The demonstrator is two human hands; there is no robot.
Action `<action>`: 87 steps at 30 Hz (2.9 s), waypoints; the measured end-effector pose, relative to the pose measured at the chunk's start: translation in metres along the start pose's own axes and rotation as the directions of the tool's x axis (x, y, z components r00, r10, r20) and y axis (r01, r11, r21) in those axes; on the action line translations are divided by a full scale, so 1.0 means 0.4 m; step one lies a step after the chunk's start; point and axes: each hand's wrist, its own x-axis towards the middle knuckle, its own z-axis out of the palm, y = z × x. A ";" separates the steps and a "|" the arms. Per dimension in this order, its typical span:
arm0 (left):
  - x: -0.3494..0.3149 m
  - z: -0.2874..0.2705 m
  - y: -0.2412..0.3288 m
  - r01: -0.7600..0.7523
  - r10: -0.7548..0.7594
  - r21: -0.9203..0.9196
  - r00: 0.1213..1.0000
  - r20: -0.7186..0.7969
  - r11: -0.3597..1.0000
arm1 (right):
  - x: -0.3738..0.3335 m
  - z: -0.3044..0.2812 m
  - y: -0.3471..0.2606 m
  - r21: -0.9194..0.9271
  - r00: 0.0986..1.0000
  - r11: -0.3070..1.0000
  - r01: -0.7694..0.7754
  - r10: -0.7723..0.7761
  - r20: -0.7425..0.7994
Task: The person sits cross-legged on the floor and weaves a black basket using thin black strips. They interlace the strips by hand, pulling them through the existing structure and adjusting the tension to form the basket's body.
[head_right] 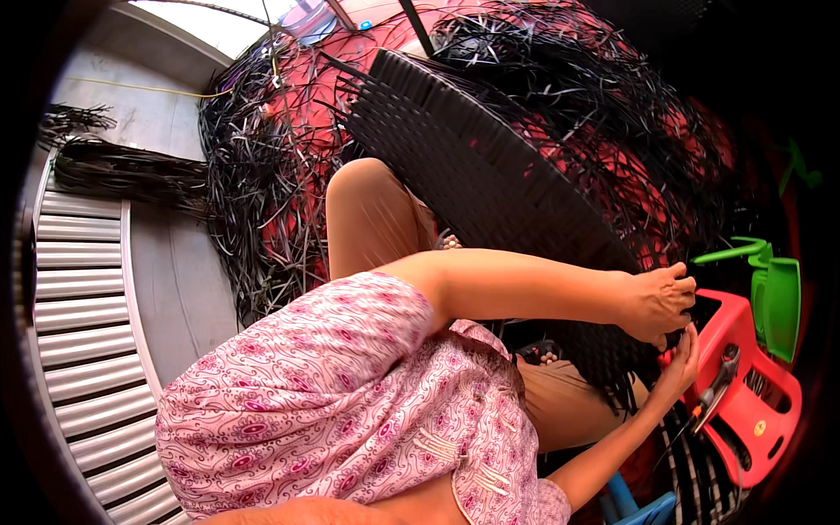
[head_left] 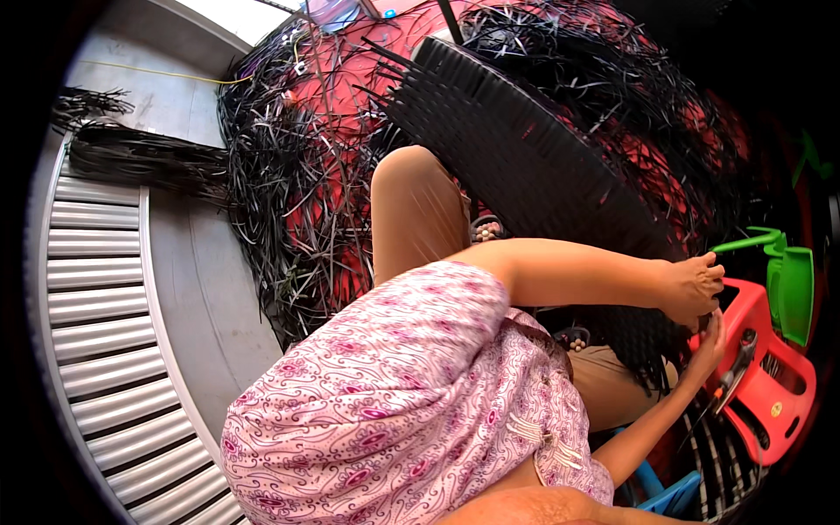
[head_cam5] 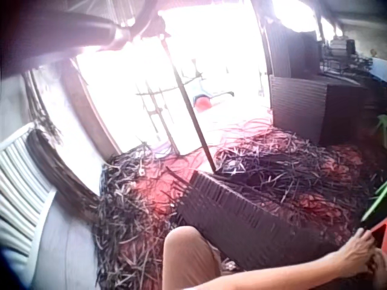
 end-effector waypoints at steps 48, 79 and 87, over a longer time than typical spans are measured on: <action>-1.049 -0.710 -0.977 0.929 -0.885 -0.187 0.222 -0.410 0.320 | -0.062 1.400 -0.860 0.281 0.202 0.606 0.744 -0.604 0.771; -0.629 -0.475 -0.565 0.396 -0.372 -0.025 0.882 0.288 0.918 | -0.096 0.778 -0.546 -0.288 0.706 0.664 0.689 -0.527 0.474; -0.598 -0.481 -0.540 0.433 -0.385 -0.102 0.870 0.307 0.896 | -0.082 0.784 -0.529 -0.157 0.742 0.774 0.613 -0.496 0.452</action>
